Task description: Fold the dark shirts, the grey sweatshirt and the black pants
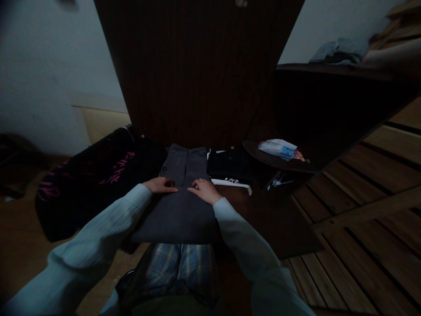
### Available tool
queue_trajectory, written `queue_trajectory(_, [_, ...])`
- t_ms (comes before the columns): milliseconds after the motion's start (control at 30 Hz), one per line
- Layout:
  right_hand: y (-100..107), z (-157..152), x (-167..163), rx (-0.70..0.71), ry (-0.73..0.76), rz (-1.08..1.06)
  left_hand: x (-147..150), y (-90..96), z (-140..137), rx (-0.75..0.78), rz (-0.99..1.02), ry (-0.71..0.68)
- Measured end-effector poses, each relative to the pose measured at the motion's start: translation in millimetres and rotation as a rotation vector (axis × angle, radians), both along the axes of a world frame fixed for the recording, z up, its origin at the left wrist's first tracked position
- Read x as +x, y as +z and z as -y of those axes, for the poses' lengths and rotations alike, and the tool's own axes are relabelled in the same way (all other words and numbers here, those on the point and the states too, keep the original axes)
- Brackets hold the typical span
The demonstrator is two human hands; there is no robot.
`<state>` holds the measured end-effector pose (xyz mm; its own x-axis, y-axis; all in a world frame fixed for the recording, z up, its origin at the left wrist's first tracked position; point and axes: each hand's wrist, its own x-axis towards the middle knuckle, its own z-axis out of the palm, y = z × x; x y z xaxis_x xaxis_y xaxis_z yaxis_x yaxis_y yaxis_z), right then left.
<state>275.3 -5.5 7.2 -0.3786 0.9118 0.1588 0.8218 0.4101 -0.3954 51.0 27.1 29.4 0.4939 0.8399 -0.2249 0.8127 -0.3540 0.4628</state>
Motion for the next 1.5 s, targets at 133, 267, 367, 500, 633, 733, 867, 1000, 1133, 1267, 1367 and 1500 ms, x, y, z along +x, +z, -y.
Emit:
queue_trajectory(133, [-4.5,-6.1,-12.6,-0.017,0.106,0.074,15.8,-9.3,-1.1,0.034,0.110,-0.133])
queue_trajectory(267, [-4.7,-6.5,-12.0,-0.032,0.148,0.022,16.3,-15.8,0.6,0.027,0.234,-0.217])
queue_trajectory(367, [-0.1,-8.0,-10.2,-0.101,0.143,0.017,15.4,-15.5,0.1,0.027,0.311,-0.246])
queue_trajectory(500, [0.2,-10.0,-11.0,-0.038,0.145,0.101,18.3,-20.6,0.0,0.118,0.252,-0.215])
queue_trajectory(633, [-8.8,-4.1,-17.4,0.081,0.042,0.197,23.0,-29.6,8.0,0.286,0.083,-0.108])
queue_trajectory(733, [-11.1,2.2,-19.5,0.120,-0.016,0.227,23.4,-28.9,15.2,0.359,-0.034,-0.033])
queue_trajectory(867, [-6.5,6.7,-5.9,0.116,-0.069,0.223,14.5,-20.7,18.2,0.357,-0.158,0.026])
queue_trajectory(1000, [-6.6,9.0,22.4,0.097,-0.142,0.154,-2.8,-13.2,16.5,0.344,-0.158,0.056])
queue_trajectory(1133, [-11.3,10.3,43.4,0.089,-0.144,-0.059,-17.2,-5.9,11.7,0.230,0.003,0.022])
queue_trajectory(1267, [-10.4,6.7,44.9,0.150,-0.085,-0.164,-19.5,-0.3,5.7,0.201,0.085,-0.073])
queue_trajectory(1367, [-7.5,0.5,34.5,0.082,-0.035,-0.167,-17.7,2.6,3.9,0.220,-0.054,-0.054])
queue_trajectory(1500, [-5.7,-9.1,12.4,-0.068,0.037,-0.168,-21.8,5.4,2.3,0.134,-0.204,0.012])
